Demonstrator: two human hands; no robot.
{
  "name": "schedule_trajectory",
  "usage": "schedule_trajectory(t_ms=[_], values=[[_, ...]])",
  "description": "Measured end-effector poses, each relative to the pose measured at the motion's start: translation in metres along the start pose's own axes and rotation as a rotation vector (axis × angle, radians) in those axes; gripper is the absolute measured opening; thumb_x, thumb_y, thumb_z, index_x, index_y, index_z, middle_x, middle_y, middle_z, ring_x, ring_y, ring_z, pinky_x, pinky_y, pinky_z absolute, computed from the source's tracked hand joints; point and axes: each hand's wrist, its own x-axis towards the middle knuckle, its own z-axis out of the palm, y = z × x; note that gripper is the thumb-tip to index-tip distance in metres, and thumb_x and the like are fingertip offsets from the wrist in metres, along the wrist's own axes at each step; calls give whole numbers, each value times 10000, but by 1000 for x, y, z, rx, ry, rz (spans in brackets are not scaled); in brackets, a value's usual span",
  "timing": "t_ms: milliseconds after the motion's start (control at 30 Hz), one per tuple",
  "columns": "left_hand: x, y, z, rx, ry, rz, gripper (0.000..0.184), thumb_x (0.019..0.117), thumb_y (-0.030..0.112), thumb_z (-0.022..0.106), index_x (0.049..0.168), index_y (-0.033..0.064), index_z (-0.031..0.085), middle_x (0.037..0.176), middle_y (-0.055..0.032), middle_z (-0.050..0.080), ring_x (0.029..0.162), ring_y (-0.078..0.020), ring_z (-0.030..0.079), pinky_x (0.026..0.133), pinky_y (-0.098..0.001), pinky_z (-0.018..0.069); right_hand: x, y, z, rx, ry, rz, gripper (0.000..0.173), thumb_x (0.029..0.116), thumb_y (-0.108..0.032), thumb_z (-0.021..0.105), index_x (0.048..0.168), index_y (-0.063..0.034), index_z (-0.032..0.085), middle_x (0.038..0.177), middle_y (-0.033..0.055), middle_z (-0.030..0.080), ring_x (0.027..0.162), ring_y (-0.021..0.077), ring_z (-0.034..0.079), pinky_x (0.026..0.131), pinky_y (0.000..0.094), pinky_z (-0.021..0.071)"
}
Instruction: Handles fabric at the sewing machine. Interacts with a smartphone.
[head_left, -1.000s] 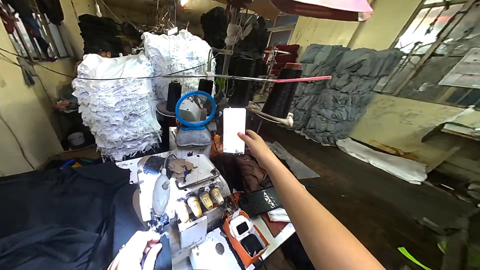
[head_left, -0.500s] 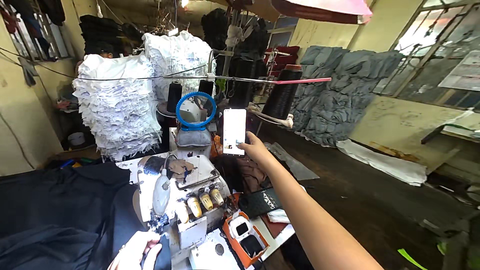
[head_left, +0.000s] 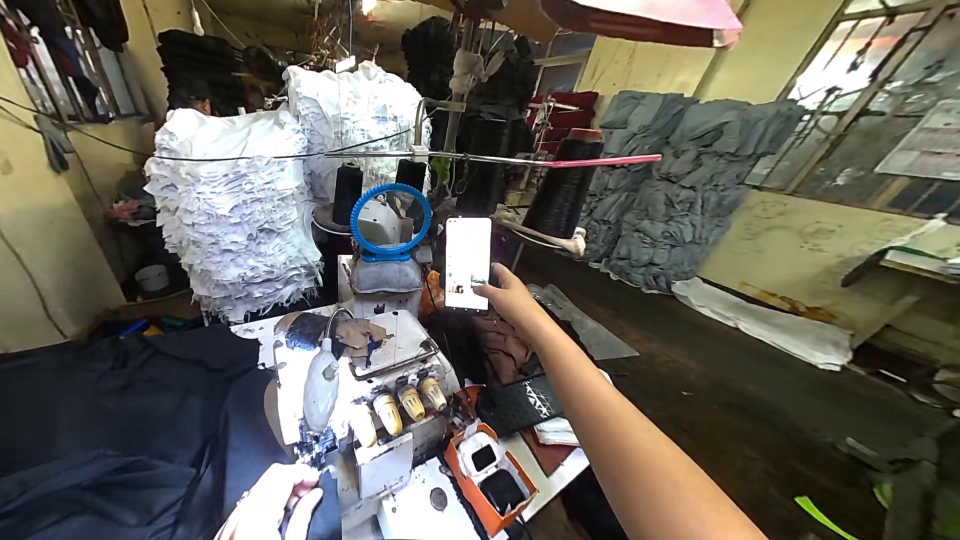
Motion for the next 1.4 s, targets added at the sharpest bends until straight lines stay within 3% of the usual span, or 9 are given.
schedule_trajectory(t_ms=[533,667,767,933,1000,1133,1233,1333,1400], values=[[0,0,0,5,4,10,152,941,87,672,1025,-26,729,941,-170,728,841,-285,708,791,-434,574,3,2,0,10,-7,-11,375,1008,-80,594,1375,-39,528,1224,193,649,1077,273,657,932,494,526],[3,16,-9,23,-44,-97,250,1017,185,597,1098,-7,736,1057,-175,743,993,-285,715,924,-410,541,-1,-5,-1,32,1,-20,316,1075,-173,501,1351,-28,551,1202,179,643,1068,240,630,938,468,494],[0,2,0,4,8,-8,155,952,101,666,1025,-19,732,951,-167,729,852,-272,709,798,-418,575,1,-3,-1,67,-18,-26,328,1082,-225,513,1344,-31,548,1197,174,649,1071,238,641,947,466,506],[0,1,0,10,5,6,152,943,88,671,1027,-24,731,946,-164,729,838,-270,708,789,-417,576,-5,-7,-1,-34,-37,36,542,930,29,608,1441,-80,465,1234,188,635,991,263,655,823,457,538],[0,1,0,6,9,10,153,942,87,669,1026,-27,728,943,-169,727,839,-271,707,789,-417,574,-7,-10,-2,-46,-41,44,543,933,57,598,1443,-68,461,1272,196,620,1042,273,645,861,467,531],[0,1,0,8,7,8,149,943,83,667,1027,-22,731,942,-164,728,837,-267,706,793,-413,573,-4,-5,-2,16,-33,2,369,1028,-72,520,1396,-56,508,1160,170,648,947,227,648,812,421,531],[0,1,1,8,13,13,148,942,84,666,1021,-23,731,941,-167,727,836,-275,707,787,-417,576,0,-1,-3,65,-41,-42,325,1096,-262,479,1315,-32,549,1121,159,650,977,212,650,877,425,531],[0,1,1,10,18,11,146,941,84,672,1019,-23,732,946,-169,728,836,-274,710,789,-420,578,-2,-2,-3,42,-45,-39,361,1036,-137,591,1372,-22,524,1245,194,631,1087,257,642,950,467,517],[-1,1,1,11,19,10,145,938,82,673,1019,-22,734,944,-168,729,835,-272,710,789,-418,578,-7,-5,-1,0,-35,-16,462,973,-12,616,1416,-38,488,1277,208,624,1096,289,642,921,495,520]])
